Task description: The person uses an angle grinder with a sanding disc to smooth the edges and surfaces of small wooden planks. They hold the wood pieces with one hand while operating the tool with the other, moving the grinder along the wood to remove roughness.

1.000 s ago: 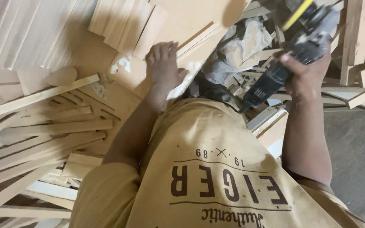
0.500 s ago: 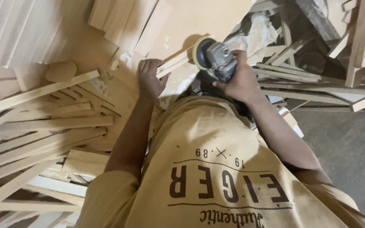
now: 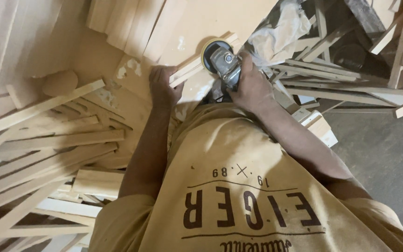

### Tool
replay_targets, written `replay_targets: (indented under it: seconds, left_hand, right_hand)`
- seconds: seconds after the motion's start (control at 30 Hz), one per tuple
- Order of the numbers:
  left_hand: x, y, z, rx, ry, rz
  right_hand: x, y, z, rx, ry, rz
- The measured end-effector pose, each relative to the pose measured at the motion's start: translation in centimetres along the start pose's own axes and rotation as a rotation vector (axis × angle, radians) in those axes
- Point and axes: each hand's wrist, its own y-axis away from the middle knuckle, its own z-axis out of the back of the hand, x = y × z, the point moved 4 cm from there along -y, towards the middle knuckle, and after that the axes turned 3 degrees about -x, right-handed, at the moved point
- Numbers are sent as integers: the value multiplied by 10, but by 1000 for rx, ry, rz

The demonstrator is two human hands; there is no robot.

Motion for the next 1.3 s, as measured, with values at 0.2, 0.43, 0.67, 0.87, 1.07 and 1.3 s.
replay_targets:
  seconds: [0.2,0.43,0.67,0.87,1.07,1.3]
  left_hand:
    - [0,7,-3,106,-98,-5]
    - [-1,5,-3,68,-50,-35]
    - [-6,1,2,69,-63,-78]
    - [0,2,0,58,-58,-75]
    - [-6,-3,0,49,-37,-74]
    - [-1,3,-1,170,-164,51]
  right_hand:
    - [-14,-11,25,4,-220,-69]
    - [1,0,19,-24,-171,-92]
    - [16,3,32,42,-277,-156]
    - [11,4,25,40,-181,-151]
    - [23,10,35,53,-202,-190]
    - [-101,24,34,-252,-239,-55]
